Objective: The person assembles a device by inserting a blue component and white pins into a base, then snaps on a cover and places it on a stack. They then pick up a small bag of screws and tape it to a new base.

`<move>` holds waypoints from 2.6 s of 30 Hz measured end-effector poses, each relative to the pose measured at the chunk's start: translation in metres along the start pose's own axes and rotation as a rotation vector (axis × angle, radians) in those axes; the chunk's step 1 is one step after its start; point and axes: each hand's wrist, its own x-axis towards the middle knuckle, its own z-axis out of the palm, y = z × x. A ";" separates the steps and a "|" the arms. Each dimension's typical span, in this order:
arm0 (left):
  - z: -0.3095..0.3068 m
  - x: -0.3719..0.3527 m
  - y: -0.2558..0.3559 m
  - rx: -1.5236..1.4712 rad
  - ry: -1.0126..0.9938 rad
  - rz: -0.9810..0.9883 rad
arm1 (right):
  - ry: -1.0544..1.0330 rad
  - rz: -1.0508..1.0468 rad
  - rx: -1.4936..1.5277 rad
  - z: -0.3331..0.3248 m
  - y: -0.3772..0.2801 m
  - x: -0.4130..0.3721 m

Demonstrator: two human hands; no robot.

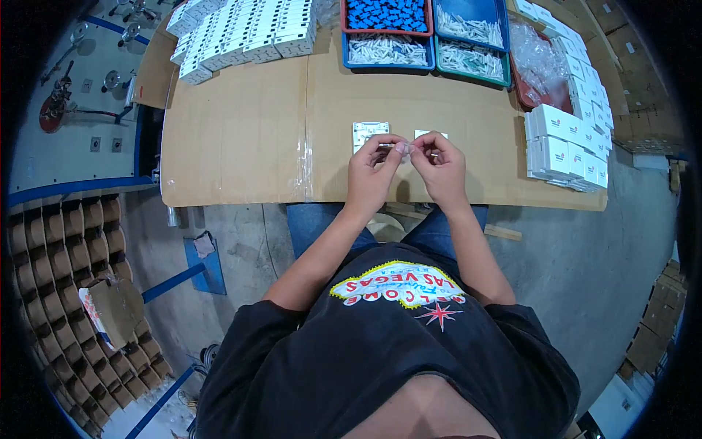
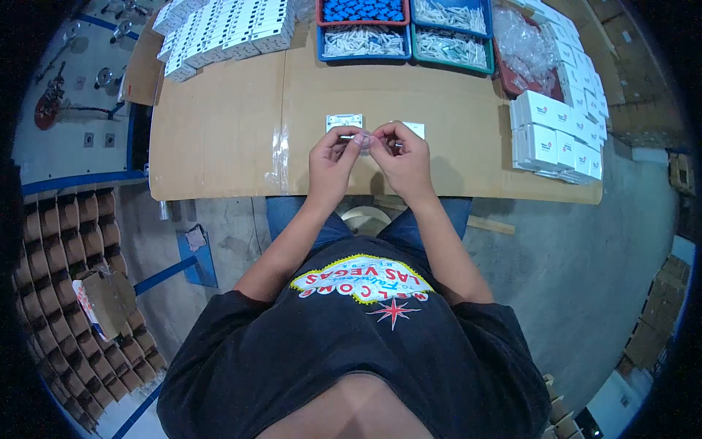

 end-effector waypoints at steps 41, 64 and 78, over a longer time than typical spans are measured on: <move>-0.047 -0.062 -0.032 0.545 -0.260 -0.421 | -0.360 0.350 -0.144 -0.028 0.071 -0.019; -0.091 0.041 -0.082 1.085 0.077 0.236 | -0.135 -0.482 -0.740 0.030 0.127 0.045; -0.096 0.030 -0.080 1.118 -0.012 0.466 | -0.245 -0.483 -0.827 0.019 0.113 0.036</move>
